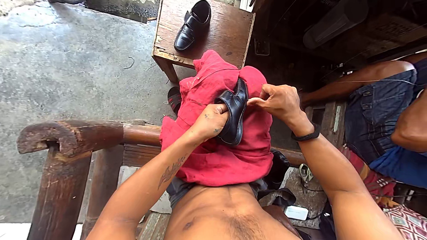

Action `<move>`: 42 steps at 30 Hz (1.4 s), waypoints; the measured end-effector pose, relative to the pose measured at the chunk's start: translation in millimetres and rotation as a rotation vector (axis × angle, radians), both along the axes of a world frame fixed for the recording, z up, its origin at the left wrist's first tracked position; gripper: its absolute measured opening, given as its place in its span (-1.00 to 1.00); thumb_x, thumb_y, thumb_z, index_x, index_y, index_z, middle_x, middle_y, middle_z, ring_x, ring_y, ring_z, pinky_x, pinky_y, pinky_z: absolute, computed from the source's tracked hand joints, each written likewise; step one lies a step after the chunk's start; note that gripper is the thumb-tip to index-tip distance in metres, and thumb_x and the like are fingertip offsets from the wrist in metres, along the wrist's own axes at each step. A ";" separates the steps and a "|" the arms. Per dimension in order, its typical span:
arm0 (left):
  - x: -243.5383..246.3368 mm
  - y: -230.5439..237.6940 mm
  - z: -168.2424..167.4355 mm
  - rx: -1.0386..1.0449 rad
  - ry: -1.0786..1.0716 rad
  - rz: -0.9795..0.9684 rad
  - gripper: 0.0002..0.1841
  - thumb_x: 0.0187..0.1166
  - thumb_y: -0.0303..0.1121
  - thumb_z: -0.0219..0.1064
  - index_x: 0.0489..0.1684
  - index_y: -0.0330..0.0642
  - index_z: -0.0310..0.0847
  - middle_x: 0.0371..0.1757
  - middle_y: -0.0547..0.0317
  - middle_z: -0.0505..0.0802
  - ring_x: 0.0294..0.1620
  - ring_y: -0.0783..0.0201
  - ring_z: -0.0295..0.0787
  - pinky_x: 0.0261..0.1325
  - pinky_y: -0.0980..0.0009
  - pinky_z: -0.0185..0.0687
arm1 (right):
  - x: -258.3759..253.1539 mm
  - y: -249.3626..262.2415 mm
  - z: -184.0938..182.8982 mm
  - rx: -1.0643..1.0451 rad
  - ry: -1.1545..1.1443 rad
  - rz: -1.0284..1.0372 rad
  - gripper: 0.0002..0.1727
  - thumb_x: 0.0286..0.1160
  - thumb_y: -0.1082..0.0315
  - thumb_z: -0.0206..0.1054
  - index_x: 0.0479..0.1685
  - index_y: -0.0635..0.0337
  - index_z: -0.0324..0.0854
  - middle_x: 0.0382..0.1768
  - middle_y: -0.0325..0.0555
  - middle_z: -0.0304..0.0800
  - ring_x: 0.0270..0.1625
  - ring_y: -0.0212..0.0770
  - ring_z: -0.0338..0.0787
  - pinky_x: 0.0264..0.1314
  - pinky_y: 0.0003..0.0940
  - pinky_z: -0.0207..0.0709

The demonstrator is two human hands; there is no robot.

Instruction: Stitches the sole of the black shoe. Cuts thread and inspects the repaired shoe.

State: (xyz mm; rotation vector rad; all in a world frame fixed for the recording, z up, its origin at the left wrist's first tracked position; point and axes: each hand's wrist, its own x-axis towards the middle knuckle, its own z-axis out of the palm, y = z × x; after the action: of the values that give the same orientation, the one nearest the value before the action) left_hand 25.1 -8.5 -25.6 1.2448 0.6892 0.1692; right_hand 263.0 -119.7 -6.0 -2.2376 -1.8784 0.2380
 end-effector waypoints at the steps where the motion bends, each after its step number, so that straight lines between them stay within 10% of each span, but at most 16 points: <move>1: 0.6 -0.2 -2.5 0.111 0.011 0.000 -0.73 0.73 -0.44 0.21 -0.40 -0.21 0.78 -0.46 0.19 0.86 -0.41 0.41 0.79 -0.27 0.37 0.72 | 3.3 -5.3 0.5 -0.028 -0.003 -0.048 -0.28 0.45 -0.45 0.25 -0.58 0.09 0.51 -0.73 -0.05 0.46 -0.64 0.08 0.57 -0.65 0.07 0.26; 6: -5.8 4.9 -4.8 0.395 0.054 -0.048 -0.72 0.71 -0.37 0.23 -0.43 -0.05 0.82 -0.47 0.34 0.84 -0.40 0.48 0.76 -0.29 0.31 0.67 | 34.9 -58.0 -6.5 -0.132 0.002 -0.354 -0.18 0.37 -0.61 0.15 -0.57 0.06 0.48 -0.71 -0.02 0.41 -0.66 0.07 0.46 -0.66 0.07 0.22; 10: -8.9 11.8 12.9 0.676 0.260 -0.229 -0.68 0.67 -0.34 0.18 -0.62 -0.04 0.62 -0.63 0.26 0.65 -0.52 0.27 0.63 -0.44 0.14 0.42 | 14.1 -58.1 -11.3 -0.256 0.166 -0.368 -0.29 0.25 -0.40 0.47 -0.57 0.17 0.62 -0.66 0.03 0.60 -0.52 0.17 0.67 -0.50 0.33 0.45; 13: -16.1 17.7 21.0 0.758 0.336 -0.303 -0.68 0.66 -0.33 0.15 -0.62 -0.01 0.62 -0.68 0.27 0.60 -0.56 0.23 0.59 -0.49 0.12 0.37 | -1.1 -64.9 -18.2 -0.231 0.319 -0.292 -0.28 0.06 -0.47 0.48 -0.75 0.06 0.49 -0.77 -0.23 0.44 -0.63 -0.13 0.52 -0.54 0.04 0.35; 17: -18.8 19.2 11.5 0.707 0.292 -0.285 -0.69 0.65 -0.36 0.17 -0.60 -0.04 0.66 -0.66 0.28 0.63 -0.57 0.28 0.59 -0.49 0.17 0.39 | -17.4 -56.0 -15.1 0.138 0.524 -0.197 -0.61 0.43 -0.05 0.51 -0.38 0.12 0.73 -0.46 -0.30 0.70 -0.44 -0.46 0.63 -0.39 -0.42 0.56; 22: -15.3 19.0 5.1 0.677 0.298 -0.276 -0.68 0.66 -0.33 0.18 -0.61 -0.02 0.64 -0.66 0.28 0.64 -0.58 0.29 0.60 -0.49 0.16 0.40 | -44.5 -19.9 -9.8 0.272 0.272 -0.186 -0.78 0.59 0.32 0.43 0.13 0.00 0.85 -0.05 -0.11 0.67 -0.12 -0.26 0.72 -0.16 -0.30 0.66; 28: -16.5 19.9 1.6 0.678 0.260 -0.257 -0.69 0.64 -0.34 0.18 -0.61 -0.04 0.66 -0.64 0.27 0.66 -0.55 0.29 0.62 -0.47 0.15 0.41 | -48.2 -7.9 -10.4 0.233 0.177 -0.109 -0.87 0.57 0.37 0.40 -0.03 -0.01 0.79 0.12 -0.03 0.57 -0.19 -0.16 0.70 -0.39 -0.21 0.60; 30: -17.2 19.4 0.8 0.683 0.245 -0.254 -0.70 0.64 -0.34 0.18 -0.57 -0.03 0.69 -0.63 0.29 0.67 -0.54 0.31 0.63 -0.46 0.16 0.43 | -33.9 -14.6 -5.1 0.256 0.183 -0.143 -0.91 0.64 0.34 0.34 -0.04 0.02 0.74 0.20 -0.01 0.59 0.00 -0.13 0.74 -0.19 -0.18 0.69; 33: -20.5 18.7 -2.4 0.690 0.205 -0.240 -0.72 0.66 -0.33 0.18 -0.43 0.01 0.80 -0.58 0.33 0.73 -0.53 0.35 0.65 -0.46 0.18 0.50 | -15.3 -25.4 -2.4 0.359 0.412 -0.288 -0.94 0.68 0.35 0.28 -0.10 0.07 0.65 0.10 -0.17 0.56 -0.12 -0.38 0.61 -0.22 -0.50 0.53; 38: -26.6 23.1 -6.7 0.708 0.159 -0.239 -0.72 0.64 -0.31 0.15 -0.45 0.06 0.76 -0.62 0.39 0.69 -0.57 0.41 0.61 -0.52 0.25 0.45 | -31.1 -32.5 5.5 0.274 1.532 -0.246 -0.90 0.77 0.33 0.11 -0.08 -0.03 0.54 -0.46 -0.25 0.65 -0.66 -0.44 0.53 -0.62 -0.57 0.46; 40: -35.5 28.4 -3.4 0.715 0.153 -0.235 -0.73 0.65 -0.33 0.13 -0.25 0.08 0.84 -0.51 0.43 0.77 -0.50 0.47 0.66 -0.44 0.28 0.54 | -20.1 -39.3 10.6 0.024 1.393 -0.156 -0.87 0.69 0.30 0.21 -0.19 0.07 0.63 -0.64 -0.29 0.56 -0.70 -0.46 0.50 -0.66 -0.56 0.45; 42: -46.4 33.0 0.8 0.708 0.180 -0.237 -0.71 0.71 -0.33 0.11 -0.07 0.09 0.84 -0.39 0.43 0.83 -0.43 0.48 0.69 -0.36 0.29 0.59 | -11.3 -43.6 24.2 -0.185 0.738 -0.167 -0.75 0.71 0.18 0.25 -0.25 0.04 0.77 -0.56 -0.25 0.66 -0.61 -0.35 0.55 -0.60 -0.34 0.44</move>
State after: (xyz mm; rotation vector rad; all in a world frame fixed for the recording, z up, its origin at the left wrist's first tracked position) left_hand -21.3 24.5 -24.8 2.0289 0.6492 0.1062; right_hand 251.7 -163.3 18.3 -1.9857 -1.3043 1.0713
